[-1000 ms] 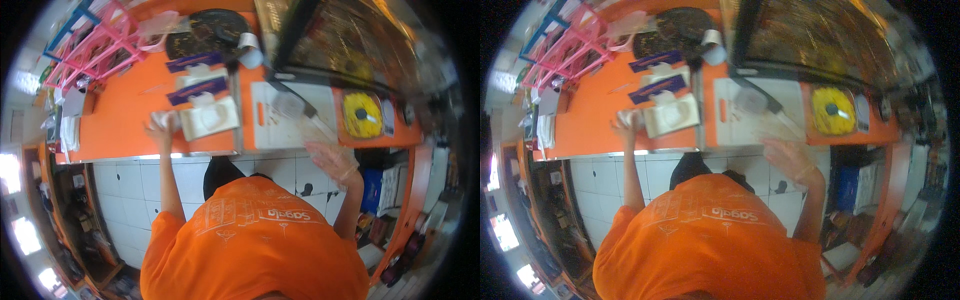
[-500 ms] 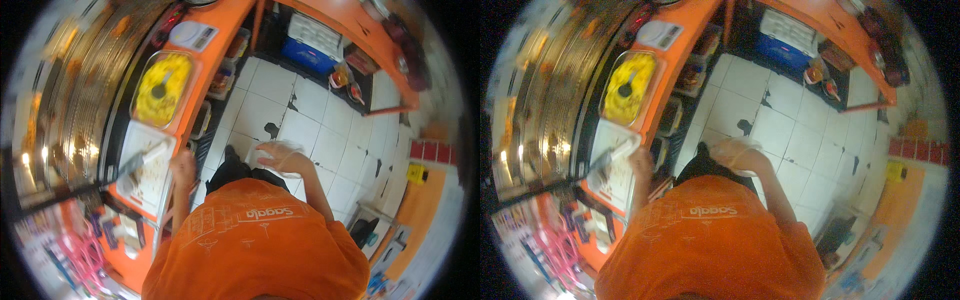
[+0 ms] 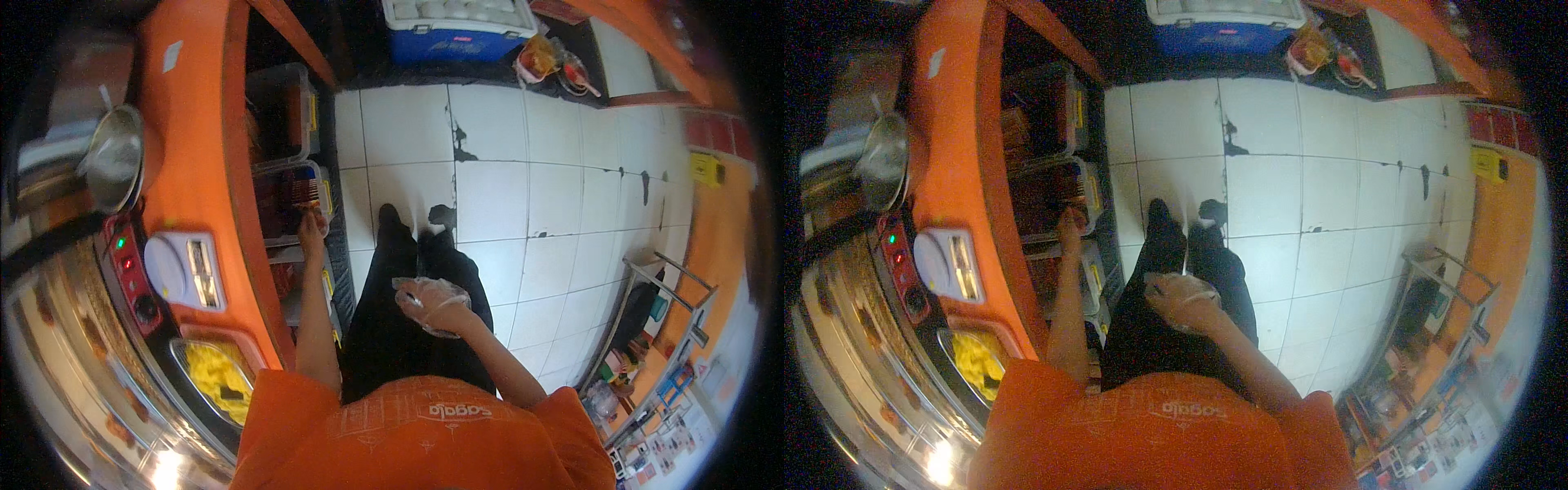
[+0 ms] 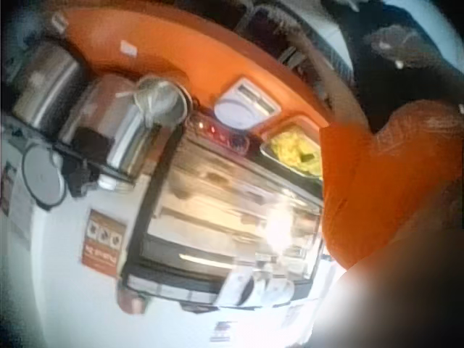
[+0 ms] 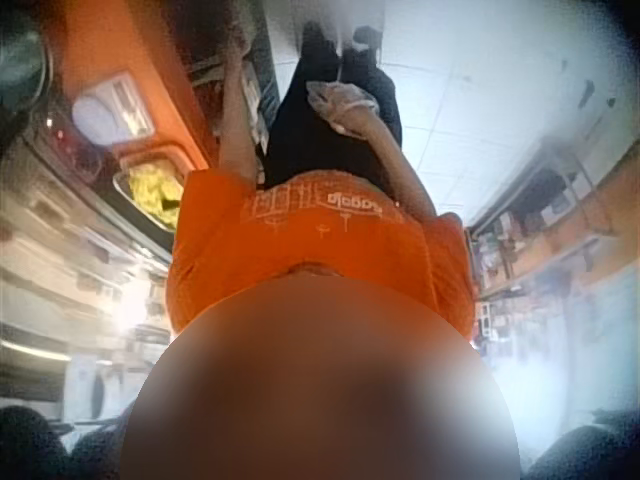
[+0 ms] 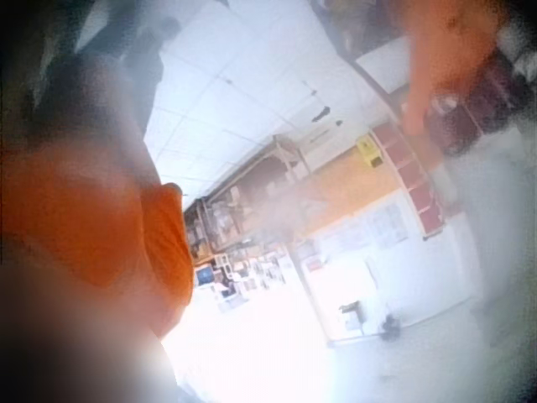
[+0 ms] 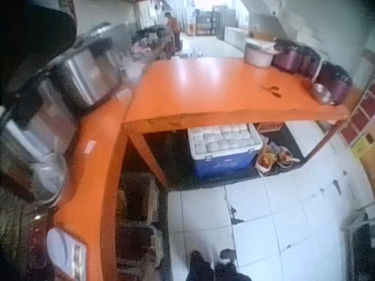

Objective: The person assembles multiple food orders by placing rice balls into boxes, adding condiments and fried chicken pieces, and sealing the packages. They handle receipts and organize the completed orders on the counter.

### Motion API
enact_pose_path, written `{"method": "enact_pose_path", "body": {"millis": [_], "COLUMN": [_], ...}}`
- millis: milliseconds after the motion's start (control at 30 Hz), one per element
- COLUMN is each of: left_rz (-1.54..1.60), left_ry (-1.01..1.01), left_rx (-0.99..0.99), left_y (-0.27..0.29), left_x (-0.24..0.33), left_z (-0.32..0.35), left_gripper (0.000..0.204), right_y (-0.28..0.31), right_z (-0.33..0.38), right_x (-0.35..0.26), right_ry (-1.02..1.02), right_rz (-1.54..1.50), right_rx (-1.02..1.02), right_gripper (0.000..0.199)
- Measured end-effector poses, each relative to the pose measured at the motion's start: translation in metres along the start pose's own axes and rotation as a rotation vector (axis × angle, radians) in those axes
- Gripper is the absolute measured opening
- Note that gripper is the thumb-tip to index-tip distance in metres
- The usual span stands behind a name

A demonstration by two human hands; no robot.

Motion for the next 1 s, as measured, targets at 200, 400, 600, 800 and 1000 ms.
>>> {"method": "enact_pose_path", "body": {"millis": [200,400,600,800,1000], "left_rz": [0.032,-0.991,-1.373,-1.154,-1.5], "left_ry": [0.015,-0.115,-0.093,-0.013,-0.047], "left_rx": [0.15,0.279,0.403,0.412,0.286], "left_y": [0.048,0.128,0.147,0.141,0.154], "left_x": [-0.022,-0.042,-0.059,-0.012,0.021], "left_z": [-0.145,-0.319,-0.372,-0.425,-0.539], "left_gripper": [0.023,0.033,0.05,0.058,0.055], "right_y": [-0.008,-0.013,-0.011,0.038,0.037], "right_z": [-0.17,-0.34,-0.428,-0.42,-0.493], "right_x": [0.06,0.098,0.101,0.073,0.144], "right_ry": [0.4,0.453,0.258,0.702,0.435], "right_rz": [-0.714,-0.482,-0.333,-0.808,-0.154], "right_rx": [-0.029,-0.071,-0.188,-0.124,-0.471], "right_gripper": [0.03,0.026,0.026,0.026,0.055]}}
Point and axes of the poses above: each hand's wrist, its own z-axis away from the middle knuckle, its own y-axis out of the back of the hand, x = y × z, the point moved 9 cm from there along -z, towards the middle knuckle, and after that the axes turned 8 degrees about -x, right-handed, at the moved point
